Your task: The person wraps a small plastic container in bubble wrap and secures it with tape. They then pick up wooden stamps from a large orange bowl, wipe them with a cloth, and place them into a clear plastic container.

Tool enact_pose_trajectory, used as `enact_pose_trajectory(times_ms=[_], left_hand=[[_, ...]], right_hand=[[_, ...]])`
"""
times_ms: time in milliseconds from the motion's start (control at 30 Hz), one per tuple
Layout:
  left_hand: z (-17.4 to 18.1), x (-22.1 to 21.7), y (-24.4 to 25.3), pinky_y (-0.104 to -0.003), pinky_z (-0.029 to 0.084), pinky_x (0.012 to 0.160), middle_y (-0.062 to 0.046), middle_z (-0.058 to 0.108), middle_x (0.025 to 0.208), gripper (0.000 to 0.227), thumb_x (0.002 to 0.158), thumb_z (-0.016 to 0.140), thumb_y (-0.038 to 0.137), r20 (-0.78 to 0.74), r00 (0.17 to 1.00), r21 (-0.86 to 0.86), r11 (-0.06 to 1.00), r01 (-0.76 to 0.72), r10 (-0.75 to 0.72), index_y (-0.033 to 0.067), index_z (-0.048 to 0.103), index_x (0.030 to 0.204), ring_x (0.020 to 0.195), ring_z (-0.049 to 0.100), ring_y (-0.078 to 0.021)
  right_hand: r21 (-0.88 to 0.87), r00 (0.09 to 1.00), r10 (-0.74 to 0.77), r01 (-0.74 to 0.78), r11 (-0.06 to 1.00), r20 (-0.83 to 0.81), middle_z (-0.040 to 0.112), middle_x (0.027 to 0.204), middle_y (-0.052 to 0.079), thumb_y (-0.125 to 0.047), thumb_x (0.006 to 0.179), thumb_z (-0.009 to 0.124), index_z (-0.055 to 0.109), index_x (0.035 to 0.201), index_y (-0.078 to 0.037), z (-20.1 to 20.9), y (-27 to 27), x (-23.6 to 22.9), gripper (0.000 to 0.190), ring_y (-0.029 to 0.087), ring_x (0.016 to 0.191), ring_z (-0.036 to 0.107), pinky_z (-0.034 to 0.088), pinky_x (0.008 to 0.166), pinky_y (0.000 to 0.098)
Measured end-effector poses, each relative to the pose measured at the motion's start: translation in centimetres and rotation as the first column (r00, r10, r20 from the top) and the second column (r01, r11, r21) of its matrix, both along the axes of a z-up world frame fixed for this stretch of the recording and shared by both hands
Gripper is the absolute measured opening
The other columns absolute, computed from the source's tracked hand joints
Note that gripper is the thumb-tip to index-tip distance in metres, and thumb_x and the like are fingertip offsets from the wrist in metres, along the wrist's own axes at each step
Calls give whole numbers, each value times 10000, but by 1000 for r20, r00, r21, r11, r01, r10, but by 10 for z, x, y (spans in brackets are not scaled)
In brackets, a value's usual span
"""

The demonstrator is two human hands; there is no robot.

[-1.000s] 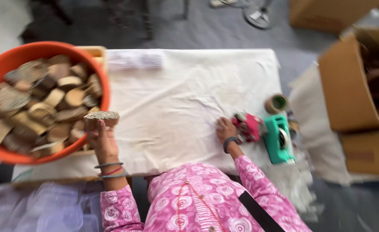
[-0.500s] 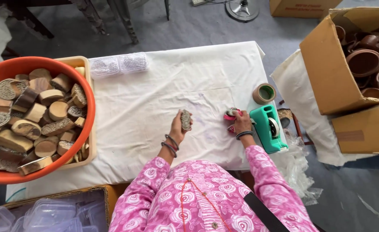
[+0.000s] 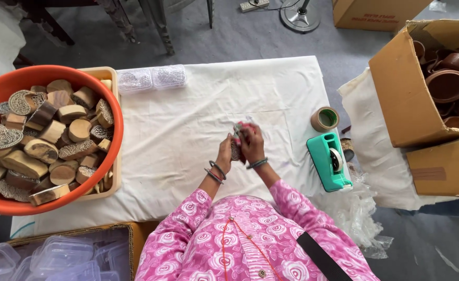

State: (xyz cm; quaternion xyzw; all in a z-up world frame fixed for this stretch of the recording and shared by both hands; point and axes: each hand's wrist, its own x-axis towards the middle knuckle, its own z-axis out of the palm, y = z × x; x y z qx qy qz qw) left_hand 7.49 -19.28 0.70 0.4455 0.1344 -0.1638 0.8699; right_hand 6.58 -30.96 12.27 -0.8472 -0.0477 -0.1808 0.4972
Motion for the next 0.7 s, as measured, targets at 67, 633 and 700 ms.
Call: enact_pose_trajectory(times_ms=[67, 633, 700], left_hand=[[48, -10, -2, -291, 512, 521, 5, 640, 788, 398, 1074, 412, 439, -7, 1000, -16, 1000, -17, 17, 135, 650, 976, 627, 613, -124], [29, -7, 5, -237, 344, 358, 45, 568, 676, 287, 1037, 468, 385, -24, 998, -105, 993, 49, -51, 194, 673, 978, 470, 466, -83], [17, -4, 10, -296, 536, 575, -33, 645, 788, 326, 1081, 471, 361, -93, 994, -227, 971, -69, 49, 98, 607, 946, 664, 625, -146]], right_hand=[[-124, 989, 42, -24, 992, 145, 614, 1234, 189, -63, 892, 756, 687, 1081, -67, 15, 4, -3, 202, 363, 1059, 641, 550, 885, 433], [-295, 987, 96, -54, 954, 129, 650, 1219, 156, -18, 783, 743, 732, 1085, -101, 21, 9, -48, 314, 371, 1079, 615, 537, 884, 425], [-290, 964, 230, -185, 939, 130, 663, 1216, 118, -41, 801, 752, 729, 1066, -134, 23, 12, -71, 281, 338, 1077, 629, 548, 907, 415]])
